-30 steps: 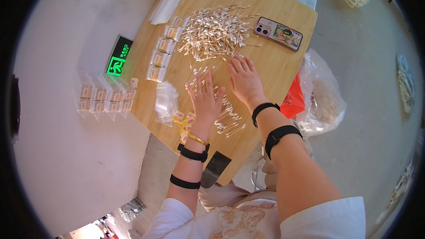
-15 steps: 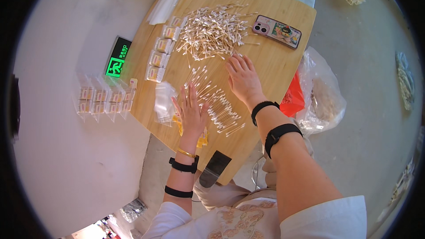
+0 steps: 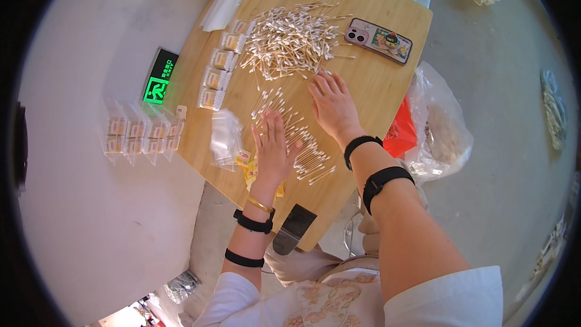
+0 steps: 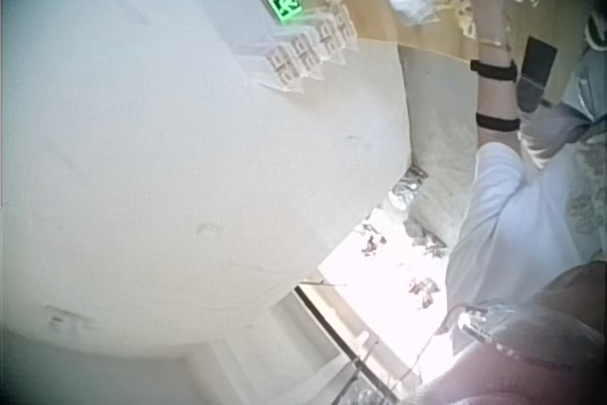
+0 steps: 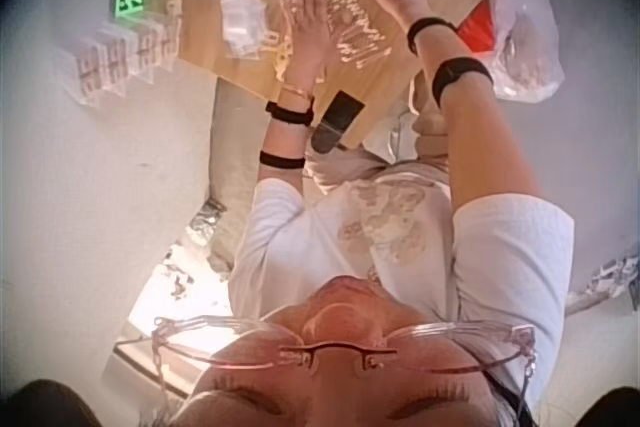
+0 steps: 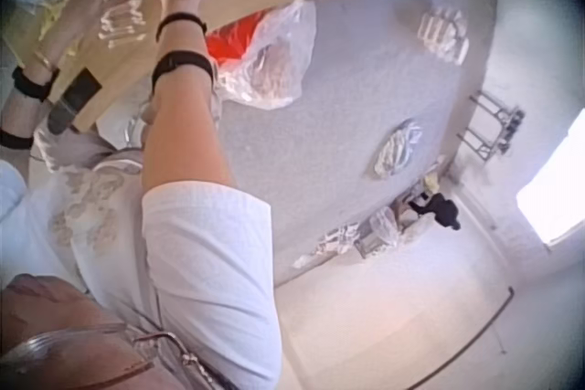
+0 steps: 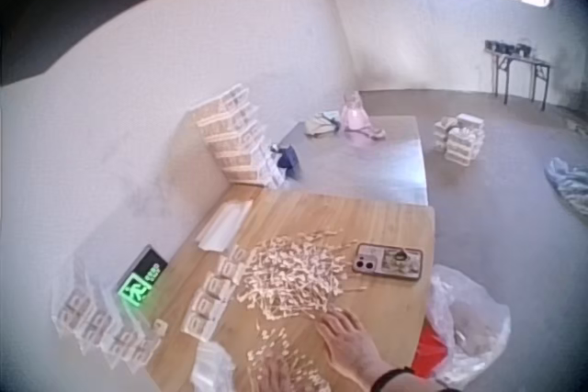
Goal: Packaging cotton swabs into small plastic bags and organizing them on a table.
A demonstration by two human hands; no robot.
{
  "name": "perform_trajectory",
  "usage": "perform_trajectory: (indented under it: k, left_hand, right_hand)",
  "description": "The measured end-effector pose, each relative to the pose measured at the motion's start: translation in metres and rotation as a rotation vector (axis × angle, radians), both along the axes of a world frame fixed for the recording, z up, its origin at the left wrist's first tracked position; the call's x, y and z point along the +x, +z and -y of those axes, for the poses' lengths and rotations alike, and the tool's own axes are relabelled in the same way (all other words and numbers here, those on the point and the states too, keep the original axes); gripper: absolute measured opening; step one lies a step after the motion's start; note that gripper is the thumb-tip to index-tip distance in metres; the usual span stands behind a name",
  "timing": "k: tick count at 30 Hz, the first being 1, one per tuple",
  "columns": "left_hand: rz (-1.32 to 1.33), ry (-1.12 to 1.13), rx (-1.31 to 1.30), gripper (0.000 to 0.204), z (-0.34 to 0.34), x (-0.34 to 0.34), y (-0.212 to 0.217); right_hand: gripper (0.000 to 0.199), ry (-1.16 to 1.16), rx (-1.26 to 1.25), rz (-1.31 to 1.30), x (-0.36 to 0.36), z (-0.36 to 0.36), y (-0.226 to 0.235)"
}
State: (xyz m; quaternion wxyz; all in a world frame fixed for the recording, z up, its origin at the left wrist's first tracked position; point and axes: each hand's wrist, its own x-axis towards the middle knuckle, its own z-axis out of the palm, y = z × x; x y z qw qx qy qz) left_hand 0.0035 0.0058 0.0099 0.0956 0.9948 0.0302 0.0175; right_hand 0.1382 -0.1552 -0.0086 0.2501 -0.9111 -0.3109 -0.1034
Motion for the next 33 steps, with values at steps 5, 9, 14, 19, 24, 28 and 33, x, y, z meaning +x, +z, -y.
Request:
perform_trajectory:
  k: [5, 9, 14, 19, 24, 28, 33]
  left_hand:
    - [-0.061, -0.137, 0.010, 0.084, 0.012, -0.014, -0.001]
    - [-0.100, -0.161, -0.028, 0.082, 0.010, -0.015, 0.003]
    - [-0.020, -0.113, -0.158, 0.080, 0.006, -0.016, 0.005]
    - [-0.066, -0.105, -0.037, 0.079, -0.008, -0.009, -0.001]
    - [-0.063, -0.105, 0.082, 0.077, -0.022, 0.001, 0.001]
    - [0.000, -0.098, 0.039, 0.078, -0.017, 0.003, 0.012]
    - [-0.071, -0.126, 0.034, 0.080, 0.000, -0.012, 0.006]
  right_hand:
    - [0.041, 0.003, -0.012, 0.000, 0.001, -0.001, 0.000]
    - [0.041, 0.010, -0.007, -0.011, 0.001, 0.000, 0.000]
    - [0.041, 0.007, -0.007, -0.009, 0.001, 0.000, 0.000]
    - [0.041, 0.005, -0.004, 0.007, 0.001, -0.002, -0.001]
    - [0.041, 0.000, -0.004, -0.004, 0.001, -0.002, 0.000]
    - [0.040, 0.001, -0.025, 0.003, 0.002, -0.001, -0.003]
    - [0.039, 0.001, -0.012, 0.009, 0.001, -0.001, 0.000]
